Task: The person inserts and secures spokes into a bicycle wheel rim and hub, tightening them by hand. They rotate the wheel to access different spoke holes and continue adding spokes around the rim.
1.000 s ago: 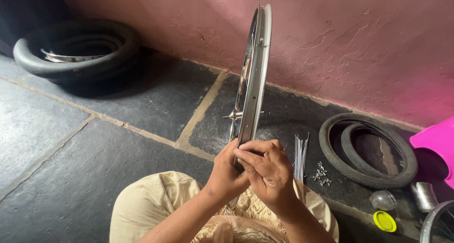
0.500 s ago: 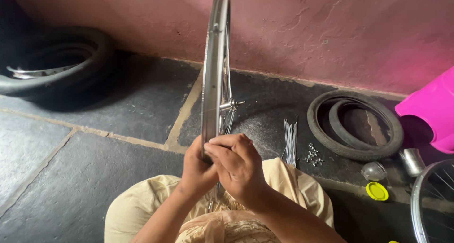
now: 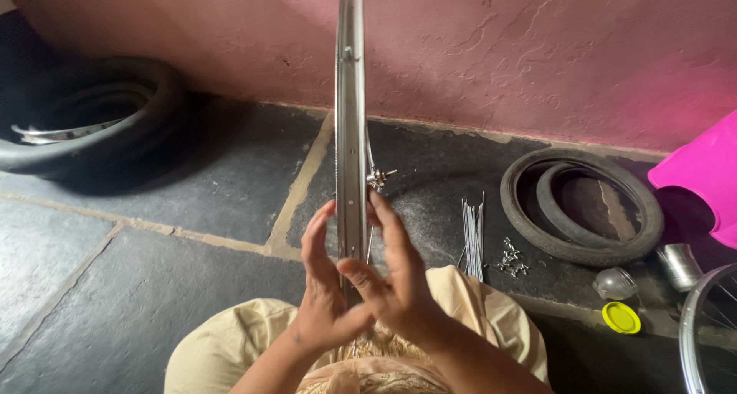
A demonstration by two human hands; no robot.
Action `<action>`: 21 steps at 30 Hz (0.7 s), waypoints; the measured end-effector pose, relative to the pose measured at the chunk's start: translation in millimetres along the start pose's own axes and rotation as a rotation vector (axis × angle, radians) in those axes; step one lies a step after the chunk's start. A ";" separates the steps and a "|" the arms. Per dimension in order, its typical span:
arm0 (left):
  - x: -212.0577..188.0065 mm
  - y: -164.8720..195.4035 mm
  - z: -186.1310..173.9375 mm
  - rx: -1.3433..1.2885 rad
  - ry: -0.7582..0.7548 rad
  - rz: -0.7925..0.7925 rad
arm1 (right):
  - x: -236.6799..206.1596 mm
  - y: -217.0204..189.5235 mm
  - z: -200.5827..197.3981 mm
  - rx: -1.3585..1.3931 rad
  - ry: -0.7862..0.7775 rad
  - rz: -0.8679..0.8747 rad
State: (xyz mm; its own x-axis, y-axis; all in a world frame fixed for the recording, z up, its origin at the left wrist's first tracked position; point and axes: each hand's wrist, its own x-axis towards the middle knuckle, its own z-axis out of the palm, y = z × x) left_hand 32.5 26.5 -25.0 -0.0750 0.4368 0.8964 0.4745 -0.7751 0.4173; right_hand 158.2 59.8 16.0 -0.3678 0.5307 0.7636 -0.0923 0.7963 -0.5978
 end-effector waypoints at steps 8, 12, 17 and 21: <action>-34.5 -79.8 -34.2 -0.375 0.217 -0.617 | -11.2 -2.6 21.7 0.486 -0.079 0.390; -33.7 -137.6 -39.9 0.291 -0.145 -0.804 | -32.3 3.5 45.4 0.146 0.023 0.137; -20.1 -187.9 -13.0 0.619 -0.346 -0.301 | -56.0 17.0 67.2 -0.019 -0.010 0.048; -0.1 -214.5 17.9 0.746 -0.591 -0.385 | -76.4 38.1 72.4 -0.010 -0.073 0.047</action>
State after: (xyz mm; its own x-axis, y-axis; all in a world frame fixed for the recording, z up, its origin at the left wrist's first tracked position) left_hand -53.6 200.8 -117.3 0.0112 0.9072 0.4206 0.9491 -0.1421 0.2812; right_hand 115.8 28.6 -82.8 -0.4379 0.5455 0.7146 -0.0637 0.7741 -0.6299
